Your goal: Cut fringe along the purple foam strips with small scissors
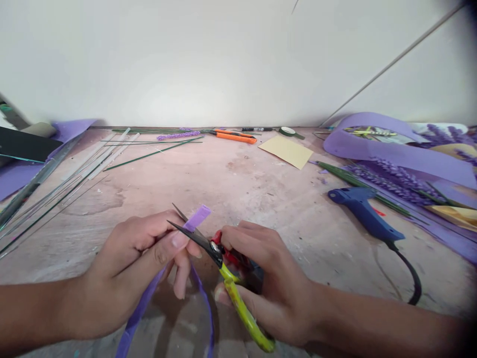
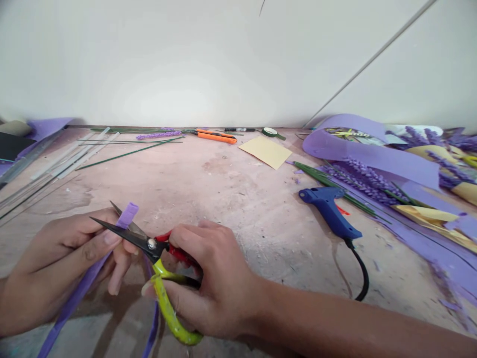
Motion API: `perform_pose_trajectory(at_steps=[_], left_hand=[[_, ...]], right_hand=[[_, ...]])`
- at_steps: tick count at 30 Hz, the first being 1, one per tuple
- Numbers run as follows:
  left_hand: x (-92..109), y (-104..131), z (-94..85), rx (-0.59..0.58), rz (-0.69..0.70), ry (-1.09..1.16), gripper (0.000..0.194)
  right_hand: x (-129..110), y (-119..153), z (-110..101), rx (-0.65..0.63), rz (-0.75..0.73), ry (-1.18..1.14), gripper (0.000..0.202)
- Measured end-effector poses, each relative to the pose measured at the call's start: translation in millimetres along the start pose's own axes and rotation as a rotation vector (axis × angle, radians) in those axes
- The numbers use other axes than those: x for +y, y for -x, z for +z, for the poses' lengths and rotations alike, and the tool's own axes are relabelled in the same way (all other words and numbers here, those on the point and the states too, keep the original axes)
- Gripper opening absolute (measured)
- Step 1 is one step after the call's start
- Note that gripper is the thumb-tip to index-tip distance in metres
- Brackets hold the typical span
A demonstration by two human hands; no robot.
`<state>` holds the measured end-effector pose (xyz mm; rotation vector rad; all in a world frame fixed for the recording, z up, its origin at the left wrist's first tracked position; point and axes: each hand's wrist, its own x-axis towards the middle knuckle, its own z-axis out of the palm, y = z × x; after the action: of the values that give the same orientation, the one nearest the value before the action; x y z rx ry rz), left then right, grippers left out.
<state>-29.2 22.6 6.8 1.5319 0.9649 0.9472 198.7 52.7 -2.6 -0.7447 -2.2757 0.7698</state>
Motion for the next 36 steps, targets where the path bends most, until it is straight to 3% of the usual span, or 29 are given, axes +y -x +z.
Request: perform_pose_trajectory(at_steps=[7, 12, 18, 22, 31, 36], left_hand=[[7.3, -2.6, -1.4, -0.059, 0.047, -0.163, 0.049], [8.1, -3.5, -1.8, -0.069, 0.083, -0.180, 0.046], [7.2, -5.1, -0.5, -0.028, 0.052, -0.107, 0.039], [3.4, -3.1, 0.7, -0.009, -0.025, 0.039, 0.027], [0.3, -1.3, 0.3, -0.041, -0.119, 0.174, 0.026], [3.2, -1.2, 1.8, -0.065, -0.139, 0.222, 0.025]], right_hand=[[1.9, 1.6, -2.1, -0.033, -0.019, -0.031, 0.042], [4.5, 4.3, -3.6, -0.029, -0.068, -0.021, 0.035], [3.9, 4.7, -6.0, -0.041, -0.083, -0.091, 0.046], [1.6, 4.0, -5.1, -0.060, -0.013, -0.142, 0.050], [-0.2, 1.6, -6.3, -0.130, 0.117, -0.414, 0.048], [5.1, 5.8, -2.1, -0.103, 0.045, -0.447, 0.043]])
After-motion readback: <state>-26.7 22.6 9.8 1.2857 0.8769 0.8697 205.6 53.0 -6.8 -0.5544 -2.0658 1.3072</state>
